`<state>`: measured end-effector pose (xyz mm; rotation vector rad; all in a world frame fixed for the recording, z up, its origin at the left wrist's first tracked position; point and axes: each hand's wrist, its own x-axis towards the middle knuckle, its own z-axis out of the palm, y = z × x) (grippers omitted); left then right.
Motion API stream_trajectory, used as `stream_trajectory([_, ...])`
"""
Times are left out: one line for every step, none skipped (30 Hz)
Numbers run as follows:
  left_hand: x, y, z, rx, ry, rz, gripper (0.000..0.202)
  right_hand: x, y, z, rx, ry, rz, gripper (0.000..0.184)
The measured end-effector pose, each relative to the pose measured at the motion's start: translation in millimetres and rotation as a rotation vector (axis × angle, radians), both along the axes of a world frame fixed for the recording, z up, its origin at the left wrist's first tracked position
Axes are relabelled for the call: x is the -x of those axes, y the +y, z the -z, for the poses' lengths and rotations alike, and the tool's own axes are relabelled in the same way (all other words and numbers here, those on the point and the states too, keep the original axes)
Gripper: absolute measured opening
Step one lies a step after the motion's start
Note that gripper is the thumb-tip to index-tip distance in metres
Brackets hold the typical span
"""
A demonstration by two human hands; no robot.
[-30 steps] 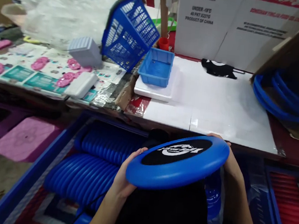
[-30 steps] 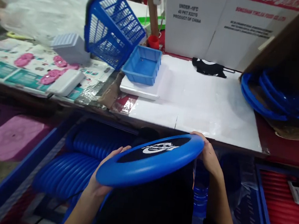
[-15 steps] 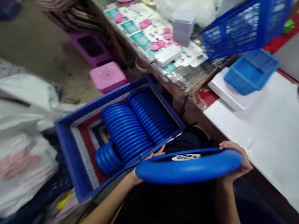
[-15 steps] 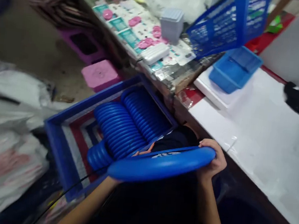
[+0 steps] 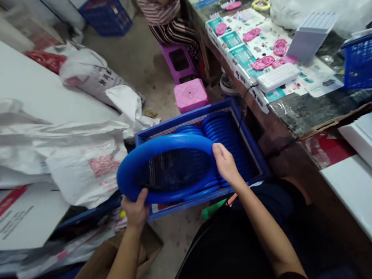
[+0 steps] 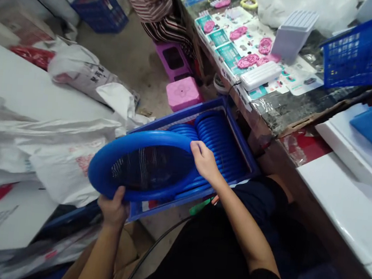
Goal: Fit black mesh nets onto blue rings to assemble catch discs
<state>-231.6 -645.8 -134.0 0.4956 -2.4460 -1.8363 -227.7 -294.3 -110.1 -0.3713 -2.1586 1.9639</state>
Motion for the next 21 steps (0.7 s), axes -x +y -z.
stream_trajectory([5,-11,1.5,0.145,0.052,-0.094,0.052,1,-1,9.0,-0.041,0.016,-0.007,0.053])
stream_trajectory([11,-23,3.7,0.326,0.076,-0.174,0.051,-3,2,18.7,-0.094,0.044,0.001,0.050])
stream_trajectory([16,-37,6.7,0.493,0.052,-0.203,0.049,-10,8,29.0,-0.151,0.080,0.024,0.047])
stream_trajectory([21,-51,10.9,0.636,-0.004,-0.204,0.048,-22,17,39.7,-0.203,0.119,0.069,0.041])
stream_trajectory([27,-64,16.3,0.750,-0.075,-0.196,0.046,-37,28,50.6,-0.257,0.155,0.146,0.036])
stream_trajectory([31,-74,23.2,0.814,-0.132,-0.189,0.044,-53,40,61.1,-0.318,0.177,0.239,0.031])
stream_trajectory([36,-83,31.6,0.861,-0.183,-0.182,0.044,-71,52,70.8,-0.381,0.182,0.336,0.026])
stream_trajectory([40,-89,41.4,0.894,-0.229,-0.174,0.044,-88,63,79.0,-0.414,0.157,0.433,0.022])
stream_trajectory([44,-92,52.4,0.918,-0.272,-0.163,0.045,-103,73,85.4,-0.402,0.102,0.535,0.020])
stream_trajectory([49,-94,64.5,0.946,-0.318,-0.147,0.047,-114,80,90.1,-0.347,0.031,0.640,0.020])
stream_trajectory([53,-94,77.2,0.973,-0.366,-0.127,0.048,-122,84,93.2,-0.283,-0.020,0.725,0.021])
stream_trajectory([57,-94,90.2,0.998,-0.411,-0.105,0.050,-126,86,95.2,-0.220,-0.059,0.786,0.022])
stream_trajectory([61,-93,103.1,1.022,-0.454,-0.083,0.051,-127,86,96.4,-0.170,-0.079,0.818,0.024])
stream_trajectory([64,-92,115.5,1.045,-0.495,-0.064,0.051,-124,84,97.5,-0.139,-0.087,0.820,0.025])
stream_trajectory([67,-92,127.0,1.069,-0.537,-0.050,0.049,-120,81,98.7,-0.123,-0.092,0.797,0.026])
stream_trajectory([69,-93,137.5,1.096,-0.578,-0.041,0.048,-115,79,100.3,-0.117,-0.103,0.757,0.028])
stream_trajectory([71,-95,146.8,1.123,-0.622,-0.035,0.046,-110,76,102.4,-0.118,-0.121,0.706,0.030])
stream_trajectory([72,-97,154.8,1.149,-0.670,-0.026,0.044,-106,74,105.1,-0.126,-0.147,0.651,0.033])
stream_trajectory([72,-101,161.6,1.175,-0.720,-0.010,0.043,-103,74,108.3,-0.145,-0.178,0.596,0.036])
stream_trajectory([72,-104,167.4,1.200,-0.770,0.014,0.042,-101,74,111.7,-0.171,-0.213,0.546,0.039])
stream_trajectory([72,-108,172.4,1.224,-0.818,0.043,0.042,-101,75,115.3,-0.196,-0.253,0.505,0.042])
